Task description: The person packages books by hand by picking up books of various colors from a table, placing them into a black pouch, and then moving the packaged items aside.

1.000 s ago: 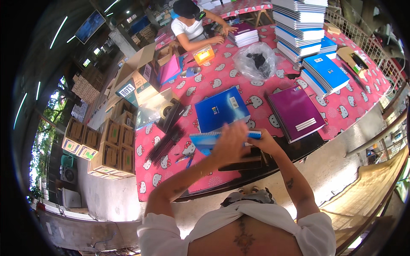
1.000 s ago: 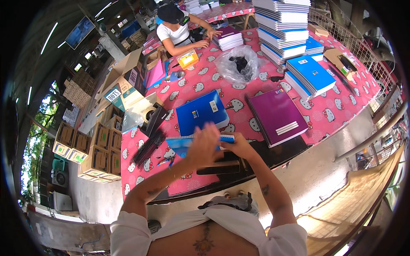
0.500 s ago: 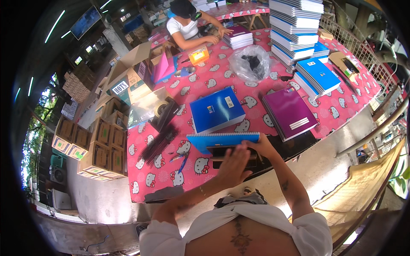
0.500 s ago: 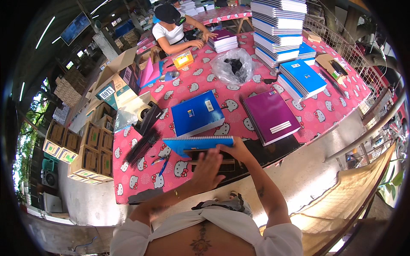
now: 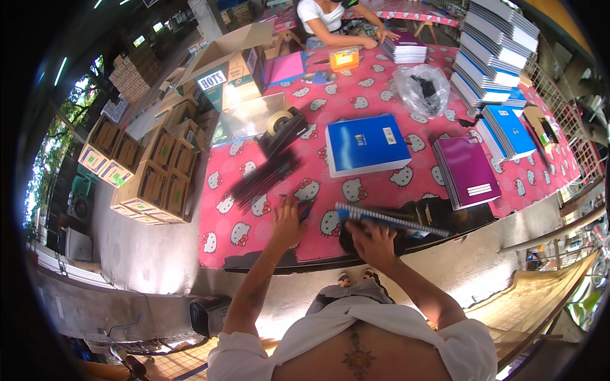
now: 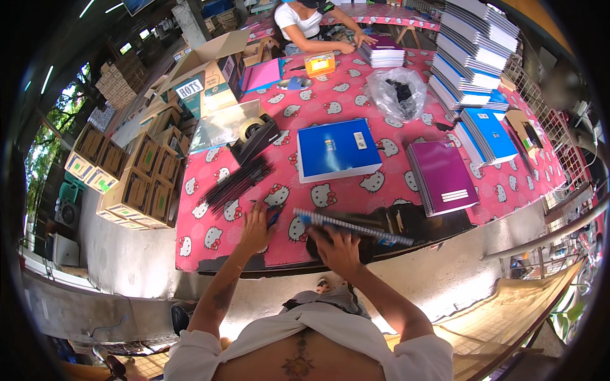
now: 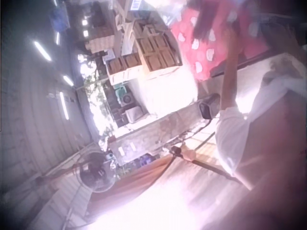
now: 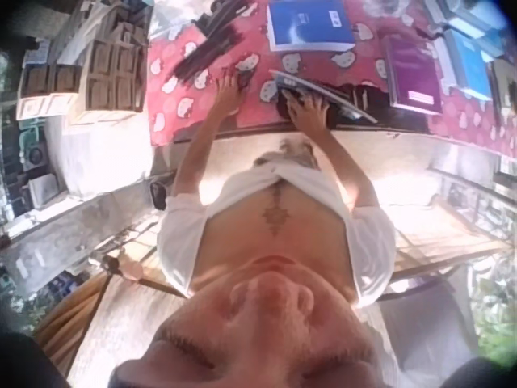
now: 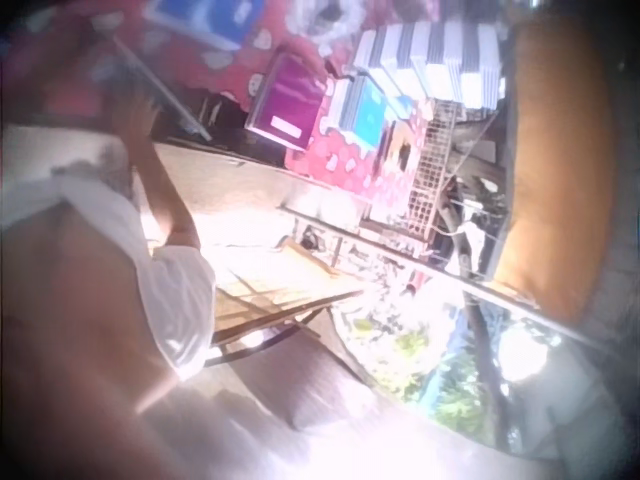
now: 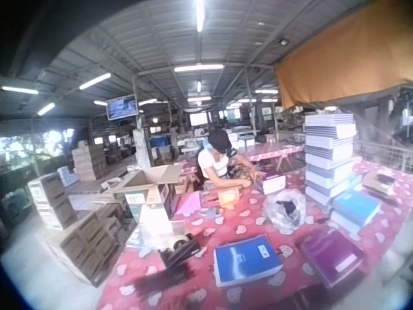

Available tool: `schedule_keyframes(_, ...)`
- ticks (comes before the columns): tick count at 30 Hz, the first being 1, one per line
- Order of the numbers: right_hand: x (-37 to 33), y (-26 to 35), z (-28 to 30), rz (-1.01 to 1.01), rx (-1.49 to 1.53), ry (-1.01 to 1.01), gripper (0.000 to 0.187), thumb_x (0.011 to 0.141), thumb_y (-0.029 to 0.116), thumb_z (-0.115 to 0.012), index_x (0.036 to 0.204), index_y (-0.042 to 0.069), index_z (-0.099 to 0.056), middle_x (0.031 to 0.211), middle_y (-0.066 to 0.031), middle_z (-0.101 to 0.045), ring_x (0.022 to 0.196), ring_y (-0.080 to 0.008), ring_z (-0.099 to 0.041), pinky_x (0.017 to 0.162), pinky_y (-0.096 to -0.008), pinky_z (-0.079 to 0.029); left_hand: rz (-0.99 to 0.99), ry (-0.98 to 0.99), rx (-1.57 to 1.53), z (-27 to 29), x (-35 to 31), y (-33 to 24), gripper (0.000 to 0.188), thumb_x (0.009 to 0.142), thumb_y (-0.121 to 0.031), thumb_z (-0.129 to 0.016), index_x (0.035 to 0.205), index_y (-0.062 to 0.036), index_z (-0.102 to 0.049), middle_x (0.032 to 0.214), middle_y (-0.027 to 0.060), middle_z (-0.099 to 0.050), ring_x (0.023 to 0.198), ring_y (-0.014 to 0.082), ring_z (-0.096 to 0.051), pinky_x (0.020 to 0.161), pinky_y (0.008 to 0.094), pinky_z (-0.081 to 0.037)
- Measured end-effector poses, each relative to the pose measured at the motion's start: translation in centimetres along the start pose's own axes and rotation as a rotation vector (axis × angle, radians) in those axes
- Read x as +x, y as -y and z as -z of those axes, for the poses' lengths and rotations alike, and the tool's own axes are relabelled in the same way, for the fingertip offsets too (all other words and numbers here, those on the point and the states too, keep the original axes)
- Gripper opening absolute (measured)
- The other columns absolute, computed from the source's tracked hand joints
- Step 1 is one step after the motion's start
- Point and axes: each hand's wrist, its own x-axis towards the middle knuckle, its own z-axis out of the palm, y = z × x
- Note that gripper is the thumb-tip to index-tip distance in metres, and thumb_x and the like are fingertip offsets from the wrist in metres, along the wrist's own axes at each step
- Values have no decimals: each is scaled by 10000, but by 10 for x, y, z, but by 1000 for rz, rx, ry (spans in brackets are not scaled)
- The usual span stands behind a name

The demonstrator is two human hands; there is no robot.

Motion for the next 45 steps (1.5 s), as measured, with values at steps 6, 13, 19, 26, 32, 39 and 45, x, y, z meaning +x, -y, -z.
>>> schedule_keyframes(6,78,29,45,-80,-35,-90,422,834,236,-711,1253,220,-659,1263,-58,-513,1111,-281,-496,924,-490,-367,509,225,-968,22,-5,16,561,962,-349,-569,1412,-35,-454,1145,160,-624,941,260,-636,806,468,-538)
schedule_keyframes(13,146,2,55,-162,19,120,203,877,263,-686,1006,106,-689,959,-79,-683,865,-249,-680,811,-376,-504,617,349,-1828,131,6,-99,401,1024,-324,-481,1287,-24,-524,1063,143,-676,918,291,-702,757,420,-571)
schedule_keyframes(19,144,10,67,-82,56,11,155,890,246,-678,926,96,-657,855,-62,-681,781,-268,-689,724,-401,-537,544,381,-1968,130,17,-94,422,1035,-314,-454,1278,28,-502,1064,212,-679,985,349,-702,794,459,-579)
schedule_keyframes(26,141,10,68,-158,123,19,148,870,226,-698,905,97,-634,833,-61,-640,733,-295,-678,603,-409,-537,524,478,-1995,124,21,-97,440,1049,-340,-403,1303,7,-494,1126,252,-678,1030,395,-689,858,507,-566)
schedule_keyframes(32,143,7,64,-140,137,11,160,877,254,-693,910,105,-643,834,-60,-643,721,-294,-679,593,-401,-540,563,501,-2046,122,24,-95,436,1051,-330,-397,1301,14,-491,1119,262,-675,1020,391,-689,842,505,-571)
schedule_keyframes(39,136,-7,66,-130,99,-25,169,866,265,-699,933,119,-645,835,-53,-648,710,-286,-676,588,-391,-541,-33,50,-734,136,33,-104,318,968,-125,-567,1265,-21,-610,1024,149,-680,847,274,-665,748,420,-548)
schedule_keyframes(45,91,-67,117,-245,36,161,331,831,289,-730,1125,156,-658,840,-94,-685,711,-316,-692,644,-468,-541,83,213,-853,72,15,-20,440,918,-96,-614,1355,-42,-591,1006,166,-588,931,272,-600,783,354,-478)
